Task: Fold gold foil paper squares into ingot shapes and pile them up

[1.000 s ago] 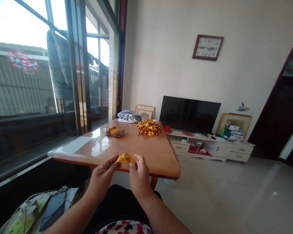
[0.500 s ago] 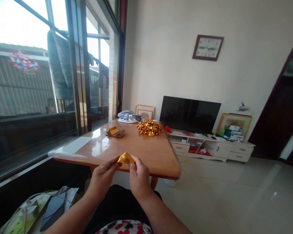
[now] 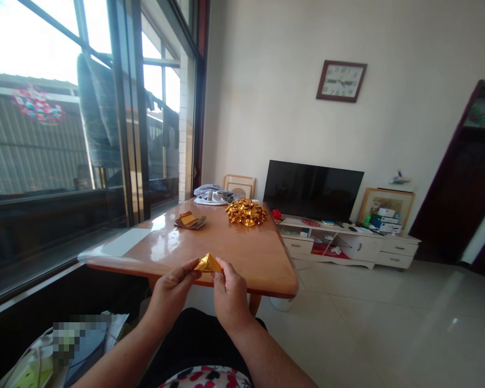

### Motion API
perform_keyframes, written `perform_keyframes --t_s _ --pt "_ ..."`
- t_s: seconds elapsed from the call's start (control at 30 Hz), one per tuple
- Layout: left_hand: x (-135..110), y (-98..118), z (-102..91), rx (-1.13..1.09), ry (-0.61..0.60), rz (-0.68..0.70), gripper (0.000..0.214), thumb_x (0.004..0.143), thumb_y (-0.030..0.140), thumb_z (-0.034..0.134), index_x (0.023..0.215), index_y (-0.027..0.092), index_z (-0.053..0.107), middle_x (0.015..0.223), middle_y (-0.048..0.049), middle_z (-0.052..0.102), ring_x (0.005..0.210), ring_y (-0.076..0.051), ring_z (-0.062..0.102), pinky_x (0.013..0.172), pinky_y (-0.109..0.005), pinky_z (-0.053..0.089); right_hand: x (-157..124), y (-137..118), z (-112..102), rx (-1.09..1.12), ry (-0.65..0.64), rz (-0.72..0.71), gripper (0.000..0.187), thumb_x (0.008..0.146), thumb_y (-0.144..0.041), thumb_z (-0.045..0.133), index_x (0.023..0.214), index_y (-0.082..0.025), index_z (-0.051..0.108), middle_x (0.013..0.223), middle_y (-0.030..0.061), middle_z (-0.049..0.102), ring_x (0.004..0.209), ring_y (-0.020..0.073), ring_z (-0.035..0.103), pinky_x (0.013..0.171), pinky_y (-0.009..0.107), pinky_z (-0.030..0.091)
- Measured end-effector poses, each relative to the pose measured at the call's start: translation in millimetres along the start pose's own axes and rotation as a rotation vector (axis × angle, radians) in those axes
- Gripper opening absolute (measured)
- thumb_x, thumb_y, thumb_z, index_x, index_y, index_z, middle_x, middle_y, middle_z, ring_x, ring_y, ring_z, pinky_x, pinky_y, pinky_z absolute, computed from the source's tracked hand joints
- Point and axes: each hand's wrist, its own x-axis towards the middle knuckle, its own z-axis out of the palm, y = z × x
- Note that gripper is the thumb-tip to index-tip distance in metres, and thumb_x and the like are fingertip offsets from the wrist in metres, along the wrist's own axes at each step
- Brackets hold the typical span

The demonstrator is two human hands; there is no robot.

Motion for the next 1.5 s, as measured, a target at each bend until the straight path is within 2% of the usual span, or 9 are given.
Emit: perform_keyframes --t_s 0.23,0.63,0.73,0.93,1.27,1.4,1.5 --pt "0.5 -4.0 -2.9 0.073 -0.04 0.041 0.034 0.083 0.034 0.066 0.113 0.022 0.076 0.111 -0.0052 0.078 0.109 -0.027 0.07 0.101 -0.042 0.053 -0.9 -0.5 -0.6 0.031 -0.009 -0.024 0.038 0.091 -0.026 0.056 0.125 -0.029 0.069 0.119 0.0057 0.073 0.111 0.0265 0.067 0.097 0.04 0.054" --pt "-1.8 -3.2 -4.3 0.113 -0.077 0.033 0.032 0.085 0.032 0.065 0.113 0.023 0.077 0.11 -0.0044 0.078 0.103 -0.026 0.072 0.097 -0.038 0.053 -1.2 2.9 0.2 0.059 -0.029 -0.01 0.036 0.092 -0.028 0.055 0.124 -0.028 0.069 0.119 0.0058 0.072 0.111 0.0264 0.067 0.097 0.04 0.053" --pt "-0.6 -4.0 -4.1 0.101 -0.056 0.022 0.032 0.083 0.031 0.067 0.112 0.022 0.077 0.109 -0.0045 0.079 0.102 -0.026 0.072 0.097 -0.037 0.054 -2.0 3.5 0.6 0.038 -0.022 -0.007 0.034 0.092 -0.029 0.054 0.124 -0.028 0.067 0.117 0.0061 0.072 0.108 0.0253 0.067 0.094 0.038 0.054" --pt "2.0 -10.5 -3.9 0.107 -0.054 -0.003 0.035 0.082 0.032 0.067 0.114 0.02 0.077 0.11 -0.0059 0.078 0.103 -0.028 0.072 0.098 -0.04 0.053 -3.3 5.3 1.6 -0.009 0.003 0.017 0.019 0.092 -0.029 0.056 0.109 -0.025 0.064 0.092 0.0034 0.073 0.082 0.021 0.069 0.076 0.03 0.054" --pt "4.7 -18.1 -6.7 0.161 -0.079 -0.002 0.036 0.084 0.033 0.064 0.116 0.019 0.076 0.111 -0.0062 0.078 0.107 -0.028 0.071 0.1 -0.04 0.051 -2.9 8.3 -0.6 -0.058 -0.018 -0.032 0.022 0.091 -0.024 0.054 0.108 -0.023 0.066 0.096 0.0036 0.074 0.085 0.0197 0.07 0.076 0.027 0.053" --pt "5.7 -19.3 -7.6 0.169 -0.051 -0.018 0.037 0.084 0.034 0.065 0.116 0.019 0.076 0.111 -0.0065 0.078 0.107 -0.029 0.071 0.1 -0.041 0.051 -3.1 8.8 -0.7 -0.105 0.032 -0.005 0.017 0.089 -0.025 0.056 0.102 -0.021 0.066 0.087 0.0037 0.074 0.077 0.0193 0.069 0.07 0.026 0.051" --pt "5.6 -20.9 -8.9 0.181 -0.051 -0.016 0.038 0.084 0.035 0.065 0.117 0.019 0.075 0.111 -0.0068 0.078 0.107 -0.029 0.07 0.101 -0.042 0.051 -4.2 7.8 -0.8 -0.137 0.012 -0.023 0.015 0.09 -0.024 0.056 0.099 -0.021 0.068 0.085 0.0033 0.074 0.077 0.0189 0.069 0.069 0.026 0.05"
